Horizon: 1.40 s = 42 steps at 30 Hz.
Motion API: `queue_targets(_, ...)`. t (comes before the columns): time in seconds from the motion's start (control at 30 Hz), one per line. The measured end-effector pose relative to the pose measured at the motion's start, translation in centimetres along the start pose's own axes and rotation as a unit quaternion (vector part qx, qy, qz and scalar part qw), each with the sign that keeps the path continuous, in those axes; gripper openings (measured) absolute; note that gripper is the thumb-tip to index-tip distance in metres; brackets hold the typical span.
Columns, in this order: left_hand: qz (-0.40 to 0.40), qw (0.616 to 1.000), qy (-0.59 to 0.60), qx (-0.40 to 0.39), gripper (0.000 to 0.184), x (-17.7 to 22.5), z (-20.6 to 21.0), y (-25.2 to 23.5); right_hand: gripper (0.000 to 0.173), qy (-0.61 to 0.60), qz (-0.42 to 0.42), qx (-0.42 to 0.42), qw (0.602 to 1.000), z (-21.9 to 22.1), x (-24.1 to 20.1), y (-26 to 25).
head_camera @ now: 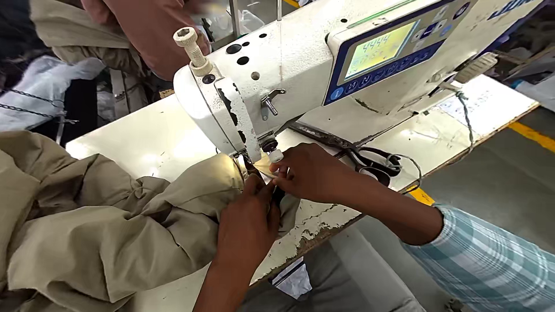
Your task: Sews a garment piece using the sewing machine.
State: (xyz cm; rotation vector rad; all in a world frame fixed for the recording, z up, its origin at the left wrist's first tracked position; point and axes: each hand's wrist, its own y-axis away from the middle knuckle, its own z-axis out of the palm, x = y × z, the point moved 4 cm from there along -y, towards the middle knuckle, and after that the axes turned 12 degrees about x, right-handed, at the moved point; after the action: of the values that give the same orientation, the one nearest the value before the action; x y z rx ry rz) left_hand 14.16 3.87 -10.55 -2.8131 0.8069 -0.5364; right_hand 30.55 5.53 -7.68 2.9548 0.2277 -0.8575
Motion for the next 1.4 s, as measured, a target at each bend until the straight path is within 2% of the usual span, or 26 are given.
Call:
queue_targets(0.3,-0.002,1.000,-0.001,0.001,0.027,0.0,0.1,0.2,0.009,-0.032,0.045,0.034,0.998,0.3,0.1,-0.2)
queue_targets(0.53,-0.002,1.000,0.002,0.008,0.020,0.1,0.1,0.5,0.016,-0.034,0.028,0.028,0.999,1.1,-0.4,-0.5)
queue_targets(0.63,0.000,1.000,-0.006,-0.005,0.022,0.1,0.1,0.5,0.019,0.008,0.008,-0.004,1.000,1.1,-0.9,-0.6)
queue_targets(0.7,0.005,1.000,-0.005,-0.017,0.025,0.1,0.0,0.3,0.027,0.045,-0.004,-0.021,0.999,0.6,-1.1,-0.6)
queue_targets(0.77,0.011,1.000,0.002,-0.021,0.026,0.1,-0.2,0.0,0.030,0.024,-0.032,0.053,0.998,0.3,-0.2,-0.5)
queue_targets(0.83,0.017,1.000,0.004,-0.018,0.026,0.0,-0.3,-0.1,0.024,-0.026,-0.077,0.161,0.984,0.9,0.9,-0.6)
queue_targets(0.9,0.030,1.000,0.002,-0.006,0.025,-0.1,-0.3,0.0,0.021,-0.018,-0.116,0.217,0.969,2.4,1.7,-0.7)
queue_targets(1.0,0.042,0.999,0.003,0.004,0.026,-0.3,-0.1,0.1,0.023,0.063,-0.148,0.210,0.964,3.7,2.1,-0.4)
queue_targets(1.1,0.040,0.999,0.005,0.008,0.028,-0.4,-0.1,0.2,0.015,0.115,-0.166,0.182,0.962,3.5,1.3,0.1)
queue_targets(1.2,0.046,0.999,0.003,0.019,0.028,-0.5,-0.1,0.0,0.018,0.136,-0.164,0.165,0.963,3.1,0.7,0.2)
queue_targets(1.4,0.061,0.998,0.006,0.013,0.030,-1.8,-0.1,-1.0,0.015,0.145,-0.169,0.203,0.954,3.4,0.2,-0.8)
